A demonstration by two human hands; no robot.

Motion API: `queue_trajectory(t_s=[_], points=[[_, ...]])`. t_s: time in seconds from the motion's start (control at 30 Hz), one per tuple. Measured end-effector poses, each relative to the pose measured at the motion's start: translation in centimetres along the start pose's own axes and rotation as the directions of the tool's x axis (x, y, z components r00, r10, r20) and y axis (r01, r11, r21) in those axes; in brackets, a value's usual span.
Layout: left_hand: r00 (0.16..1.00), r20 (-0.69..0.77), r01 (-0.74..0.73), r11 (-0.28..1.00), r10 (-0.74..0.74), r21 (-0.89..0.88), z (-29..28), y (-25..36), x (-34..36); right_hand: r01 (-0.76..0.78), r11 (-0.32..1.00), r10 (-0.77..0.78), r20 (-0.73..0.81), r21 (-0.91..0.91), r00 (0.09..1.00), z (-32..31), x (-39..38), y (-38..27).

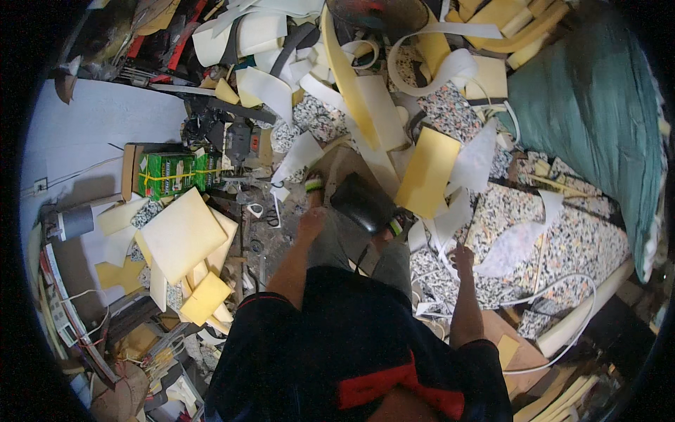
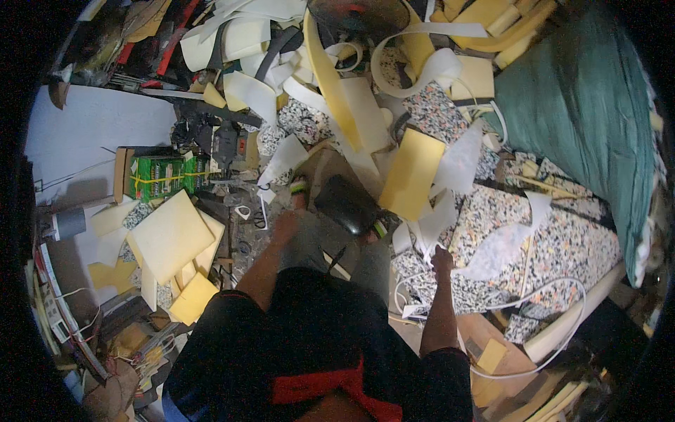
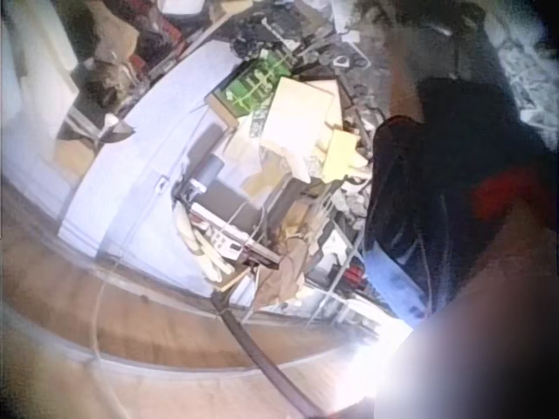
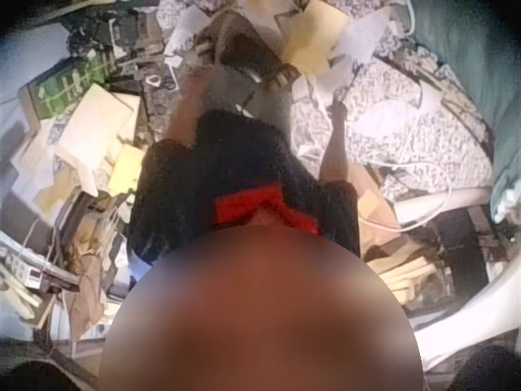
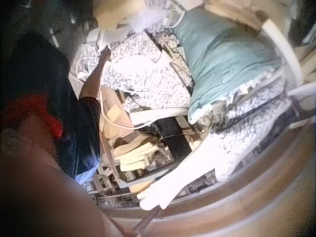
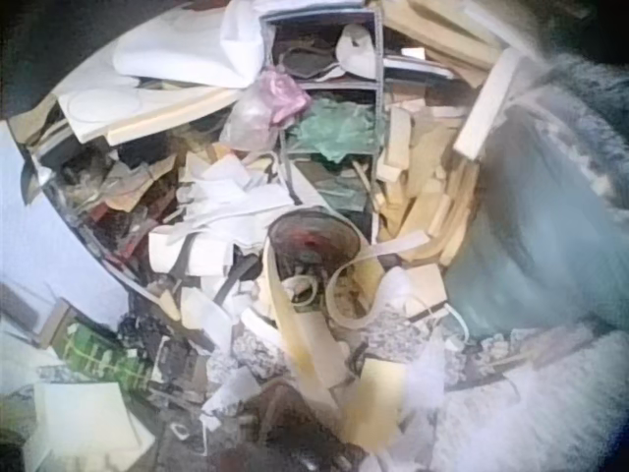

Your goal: The person wipes a large white curved panel, sprays it with a paint sprayer, and then applies a white flexible strip along its edge. The person handles the panel and strip by hand and uses the sprayer to coat the surface.

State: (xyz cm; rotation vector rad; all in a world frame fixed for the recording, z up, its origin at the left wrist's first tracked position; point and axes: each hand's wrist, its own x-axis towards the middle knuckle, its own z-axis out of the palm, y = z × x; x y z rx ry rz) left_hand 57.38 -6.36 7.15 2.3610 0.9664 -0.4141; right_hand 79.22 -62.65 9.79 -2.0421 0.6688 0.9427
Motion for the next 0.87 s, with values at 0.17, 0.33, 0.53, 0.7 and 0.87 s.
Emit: queue_trajectory(t_s=[0.17,0.33,0.53,0.7,0.87], points=[[0.969,0.161,0.193,0.981,-0.188,-0.017,-0.4,4.1,5.1,-0.074,0.997,0.073,-0.038,-0.024,0.997,4.1,6.4,-1.8],[0.917,0.263,0.303,0.952,-0.301,0.033,-3.1,7.7,11.6,0.231,0.954,-0.239,-0.018,-0.191,0.971,16.0,9.1,-6.2],[0.938,0.224,0.282,0.958,-0.265,-0.048,-8.6,6.6,17.9,0.466,0.735,-0.217,0.481,-0.492,0.849,34.0,10.5,-21.2],[0.7,0.514,0.55,0.833,-0.496,0.056,-11.0,5.0,23.7,0.748,0.312,-0.451,0.602,-0.585,0.659,50.6,15.8,-39.7],[0.505,0.577,0.689,0.703,-0.641,0.177,-12.7,5.2,28.2,0.722,0.507,-0.495,0.527,-0.47,0.691,61.0,20.8,-57.3]])
